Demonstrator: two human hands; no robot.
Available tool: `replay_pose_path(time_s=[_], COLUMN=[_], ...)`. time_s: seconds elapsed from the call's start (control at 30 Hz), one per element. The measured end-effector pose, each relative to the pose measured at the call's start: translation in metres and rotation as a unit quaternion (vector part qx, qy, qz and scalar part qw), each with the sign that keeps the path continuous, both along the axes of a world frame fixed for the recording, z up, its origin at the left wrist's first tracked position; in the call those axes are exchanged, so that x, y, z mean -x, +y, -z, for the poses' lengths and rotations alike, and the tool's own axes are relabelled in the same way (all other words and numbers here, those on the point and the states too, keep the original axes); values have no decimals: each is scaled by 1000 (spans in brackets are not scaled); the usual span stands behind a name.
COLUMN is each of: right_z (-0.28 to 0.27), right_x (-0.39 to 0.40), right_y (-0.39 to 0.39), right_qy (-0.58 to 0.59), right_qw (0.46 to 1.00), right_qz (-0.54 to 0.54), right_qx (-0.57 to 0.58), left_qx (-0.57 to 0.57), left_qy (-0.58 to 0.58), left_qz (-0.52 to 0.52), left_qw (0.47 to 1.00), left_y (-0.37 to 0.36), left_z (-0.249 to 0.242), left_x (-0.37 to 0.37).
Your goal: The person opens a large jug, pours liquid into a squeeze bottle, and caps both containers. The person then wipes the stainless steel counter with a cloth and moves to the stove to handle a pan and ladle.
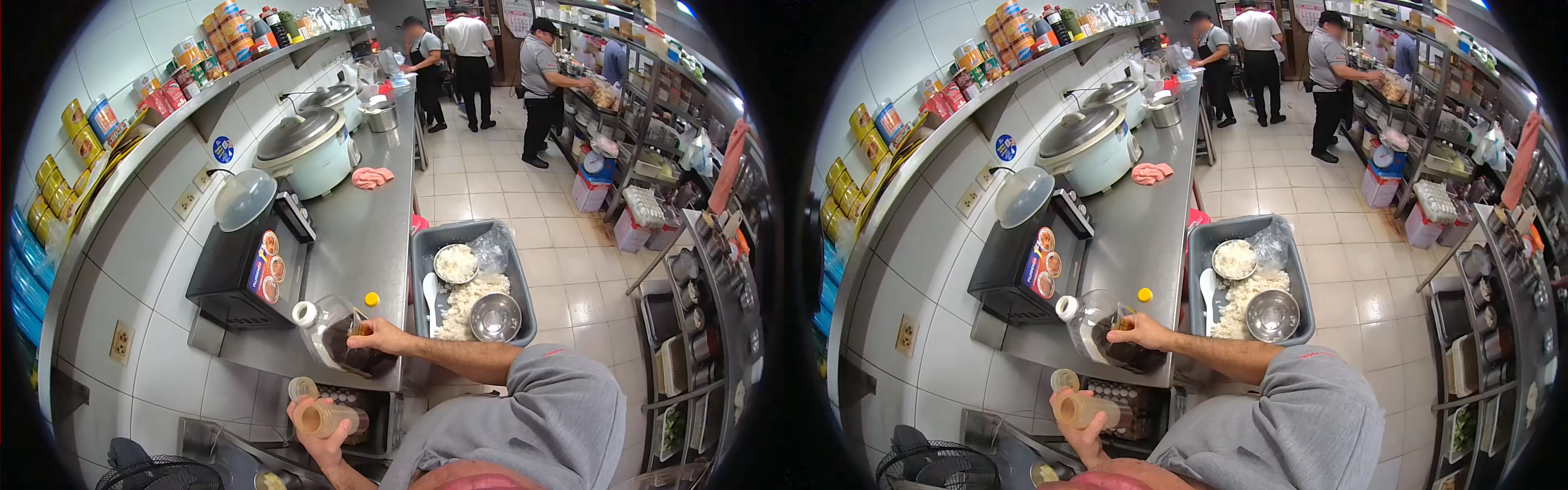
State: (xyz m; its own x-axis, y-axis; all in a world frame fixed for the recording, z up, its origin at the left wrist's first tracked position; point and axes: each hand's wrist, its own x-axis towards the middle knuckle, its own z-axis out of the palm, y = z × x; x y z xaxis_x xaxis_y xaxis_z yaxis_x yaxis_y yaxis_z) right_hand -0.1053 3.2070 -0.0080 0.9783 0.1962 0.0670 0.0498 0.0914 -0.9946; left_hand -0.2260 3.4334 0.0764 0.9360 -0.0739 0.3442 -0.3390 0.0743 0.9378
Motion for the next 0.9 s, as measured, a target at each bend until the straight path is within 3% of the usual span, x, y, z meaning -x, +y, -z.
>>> replay_pose_path(time_s=[0.13,0.33,0.37,0.5,0.7,0.9], right_z=[-70,-85,-88,-85,-85,-98], right_x=[54,132,149,201,283,366], right_y=[-17,-51,-53,-82,-142,-197], right_qy=[23,82,64,36,6,34], right_qw=[993,981,986,979,976,969], right_qz=[-1,49,73,111,138,144], right_qx=[114,169,134,169,168,199], left_qx=[9,-1,-21,-61,-42,-152], left_qy=[-9,-31,-40,-61,-32,-61], left_qz=[-1,32,39,55,73,40], left_qw=[1000,999,998,995,996,986], left_y=[9,0,-4,-30,-84,-148], left_z=[-1,-5,-6,-8,15,34], left_x=[-3,-9,-7,9,63,142])
